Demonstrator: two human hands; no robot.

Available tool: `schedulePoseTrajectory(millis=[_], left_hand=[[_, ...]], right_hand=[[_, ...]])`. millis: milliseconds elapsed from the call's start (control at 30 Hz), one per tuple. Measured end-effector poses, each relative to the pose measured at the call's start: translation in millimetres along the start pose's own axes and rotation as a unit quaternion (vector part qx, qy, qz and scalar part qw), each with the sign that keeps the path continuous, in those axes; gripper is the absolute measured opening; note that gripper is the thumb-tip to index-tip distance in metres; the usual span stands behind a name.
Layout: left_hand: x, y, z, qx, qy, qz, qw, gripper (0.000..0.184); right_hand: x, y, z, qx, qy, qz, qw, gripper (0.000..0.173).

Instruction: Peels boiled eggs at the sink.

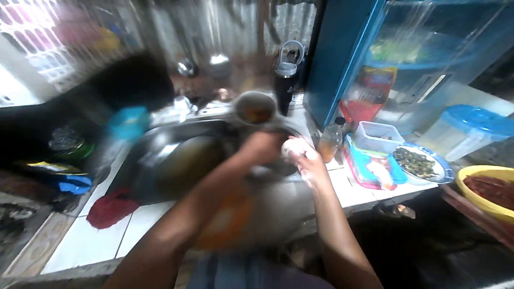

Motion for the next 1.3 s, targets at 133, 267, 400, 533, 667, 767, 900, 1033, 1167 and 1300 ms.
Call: schedulePoseTrajectory(millis=[133,267,400,533,667,767,900,1033,1167,1300], left_hand=[[-0.5,-14.3,16.0,0.041,-0.214,0.082,0.972,0.031],[3.2,-21.6,29.6,0.094,-0.186,0.125,0.970,0.027],[1.8,-24.4,35.1,0.139,-0.137,0.155,0.969,0.023],[4.2,-26.1,38.6,0.157,-0.080,0.160,0.971,0.026],[4.8,-24.4,37.6,0.160,-0.075,0.158,0.971,0.030],[2.2,-23.3,37.0,0.170,-0.077,0.166,0.968,0.029],[0.2,-20.8,36.9,0.166,-0.093,0.189,0.963,0.027],[-4.3,-12.4,29.0,0.077,-0.081,0.148,0.983,0.028],[-0.3,-2.6,7.6,-0.008,-0.113,0.069,0.991,0.030],[9.5,-9.6,12.6,0.082,-0.199,0.100,0.971,0.031]], right_hand=[[-3.0,3.0,3.5,-0.051,-0.051,0.067,0.995,0.041],[4.1,0.5,-3.3,-0.063,-0.094,0.096,0.989,0.041],[6.8,-1.4,-6.0,-0.072,-0.105,0.104,0.986,0.038],[8.3,-1.9,-5.5,-0.085,-0.112,0.108,0.984,0.034],[7.1,-1.4,-4.0,-0.086,-0.105,0.112,0.984,0.033],[5.5,-0.8,-4.2,-0.093,-0.095,0.108,0.985,0.032],[6.0,0.7,0.6,-0.064,-0.003,0.093,0.994,0.031],[10.2,-0.1,3.4,-0.001,0.112,0.065,0.992,0.024],[7.6,-0.2,5.4,0.034,0.125,0.080,0.988,0.023],[7.1,0.8,6.8,0.025,0.101,0.088,0.991,0.021]])
Point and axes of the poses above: each hand's wrist, its own y-axis towards the middle knuckle, its own x-axis out of the palm, z = x × y, the point moved 5 cm from there along y, towards the middle knuckle, and after that the axes turned 6 degrees about -y, right-handed, at the moved point
